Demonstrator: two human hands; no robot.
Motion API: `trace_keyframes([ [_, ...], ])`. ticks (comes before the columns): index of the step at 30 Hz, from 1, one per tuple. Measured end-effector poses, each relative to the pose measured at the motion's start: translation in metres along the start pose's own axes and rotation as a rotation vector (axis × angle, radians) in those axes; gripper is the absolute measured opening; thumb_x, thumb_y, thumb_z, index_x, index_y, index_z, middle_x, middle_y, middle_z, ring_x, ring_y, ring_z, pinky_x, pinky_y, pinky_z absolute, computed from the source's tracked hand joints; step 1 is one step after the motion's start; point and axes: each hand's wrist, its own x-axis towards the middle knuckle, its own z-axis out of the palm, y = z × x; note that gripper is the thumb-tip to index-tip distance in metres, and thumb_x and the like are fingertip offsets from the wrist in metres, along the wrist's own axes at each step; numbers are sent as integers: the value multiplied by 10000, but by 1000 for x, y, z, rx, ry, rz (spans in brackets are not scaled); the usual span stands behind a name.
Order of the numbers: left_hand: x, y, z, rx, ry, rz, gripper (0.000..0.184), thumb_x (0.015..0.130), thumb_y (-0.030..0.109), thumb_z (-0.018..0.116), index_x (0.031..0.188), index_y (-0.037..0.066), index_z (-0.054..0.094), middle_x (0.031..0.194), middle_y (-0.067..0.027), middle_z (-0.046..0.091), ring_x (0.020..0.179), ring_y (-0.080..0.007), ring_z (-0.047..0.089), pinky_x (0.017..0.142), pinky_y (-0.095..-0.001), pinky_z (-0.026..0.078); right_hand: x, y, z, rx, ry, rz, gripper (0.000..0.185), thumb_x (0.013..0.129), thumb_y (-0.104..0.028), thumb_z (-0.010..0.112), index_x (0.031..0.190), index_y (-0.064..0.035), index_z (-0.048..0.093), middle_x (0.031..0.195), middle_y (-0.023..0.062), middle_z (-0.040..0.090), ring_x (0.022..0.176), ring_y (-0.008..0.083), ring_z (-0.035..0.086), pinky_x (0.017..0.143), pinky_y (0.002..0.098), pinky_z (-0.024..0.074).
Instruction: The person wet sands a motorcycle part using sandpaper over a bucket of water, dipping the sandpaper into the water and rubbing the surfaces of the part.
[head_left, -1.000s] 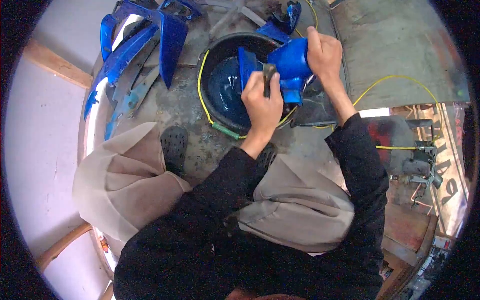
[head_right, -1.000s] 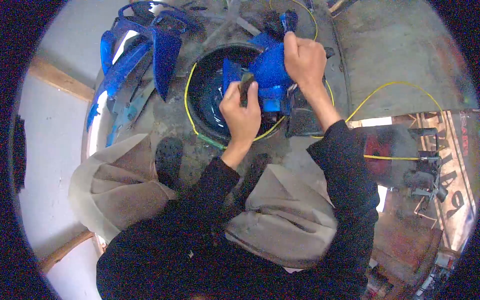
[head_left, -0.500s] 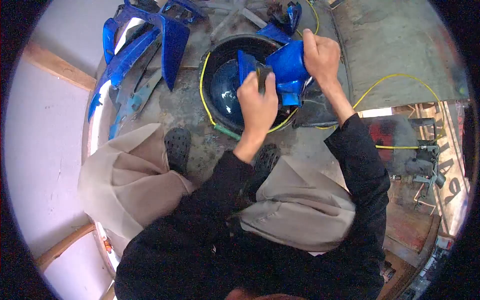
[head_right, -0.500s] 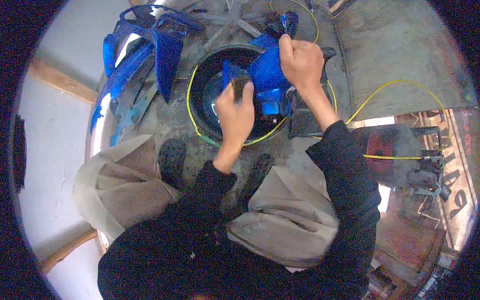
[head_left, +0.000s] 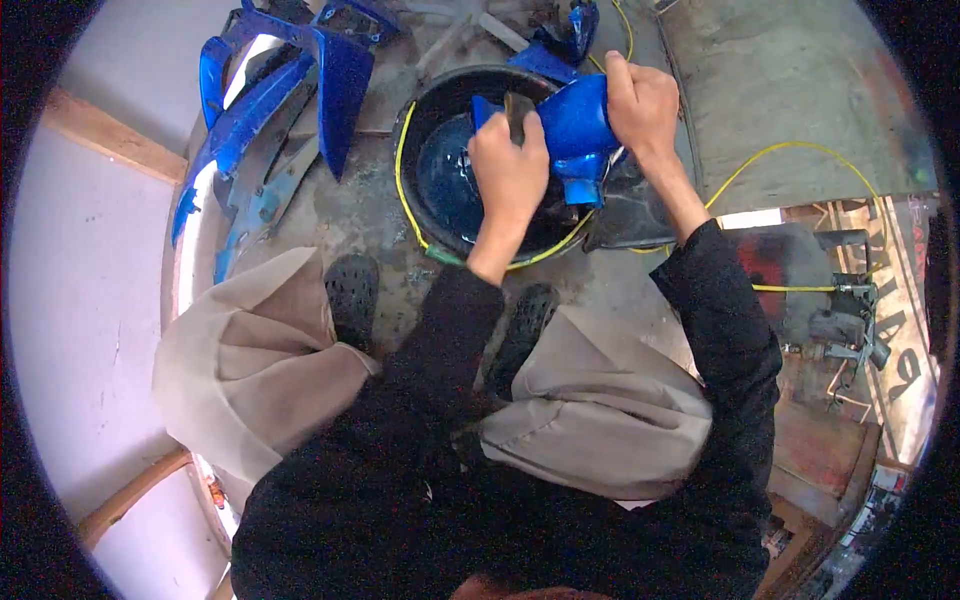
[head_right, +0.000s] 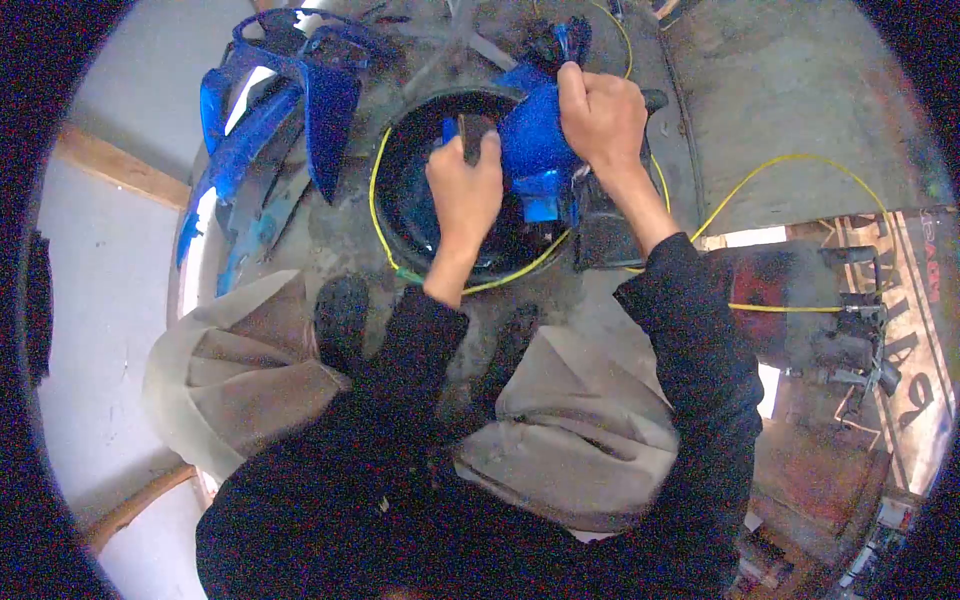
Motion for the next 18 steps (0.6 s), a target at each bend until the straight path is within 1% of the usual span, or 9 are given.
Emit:
trace_keyframes([
  [3, -27, 14, -7, -75, 66, 94, 223, 981, 177, 698, 866, -14, 718, 686, -135, 689, 615, -197, 643, 643, -384, 494, 0, 3, -1, -2, -4, -13, 548, 1023, -411, 529, 697, -7, 705, 677, 261, 634, 652, 474, 666, 637, 542, 512],
  [6, -6, -2, -3, 51, -32, -68, 164, 970, 141, 707, 946, -16, 747, 781, -143, 726, 700, -192, 682, 696, -364, 523, -6, 5, 3, -12, 1, -49, 550, 1024, -413, 530, 697, -10, 709, 683, 259, 642, 660, 473, 671, 641, 543, 516],
  [7, -6, 0, 0, 84, -15, -63, 164, 971, 139, 706, 948, -17, 749, 785, -140, 725, 703, -190, 683, 695, -362, 523, -5, 8, 4, -19, 7, -65, 552, 1025, -414, 528, 694, -11, 711, 686, 259, 646, 662, 473, 672, 642, 545, 518],
  [8, -12, 5, 1, 32, 18, 9, 175, 973, 150, 701, 925, -14, 740, 759, -137, 716, 681, -192, 676, 681, -369, 517, 0, 11, 4, -26, 14, -89, 554, 1026, -414, 527, 692, -11, 712, 688, 259, 649, 664, 473, 674, 643, 546, 519],
  [10, -33, 18, -5, -66, 78, 147, 207, 978, 171, 691, 879, -8, 724, 709, -132, 697, 637, -196, 663, 653, -381, 503, 0, 7, 4, -45, 10, -44, 559, 1027, -414, 521, 689, -12, 714, 694, 256, 654, 669, 473, 675, 644, 549, 521],
  [11, -29, 18, -4, -78, 97, 165, 210, 975, 154, 688, 850, -14, 703, 694, -141, 681, 633, -195, 664, 641, -395, 493, -2, 6, 3, -58, 9, -18, 561, 1028, -414, 517, 688, -12, 714, 698, 255, 657, 671, 473, 676, 644, 550, 521],
  [14, 4, 1, 2, 48, -42, -55, 196, 937, 116, 708, 831, -44, 671, 778, -221, 662, 735, -444, 677, 679, -483, 514, -1, 7, 2, -25, 2, -65, 563, 1029, -411, 512, 686, -15, 717, 699, 252, 660, 675, 471, 678, 647, 558, 522],
  [15, 5, 8, 2, 32, -21, -58, 199, 937, 120, 707, 833, -47, 677, 776, -223, 671, 738, -452, 678, 675, -494, 513, -3, 5, 2, -24, 8, -52, 562, 1029, -411, 512, 686, -16, 717, 699, 252, 659, 674, 470, 678, 647, 558, 522],
  [18, -16, 34, -11, -13, -26, 164, 228, 939, 132, 698, 811, -55, 678, 769, -247, 682, 725, -459, 683, 673, -501, 514, 1, 7, 2, -34, 27, -42, 559, 1028, -410, 513, 685, -19, 719, 698, 252, 659, 674, 470, 678, 650, 558, 524],
])
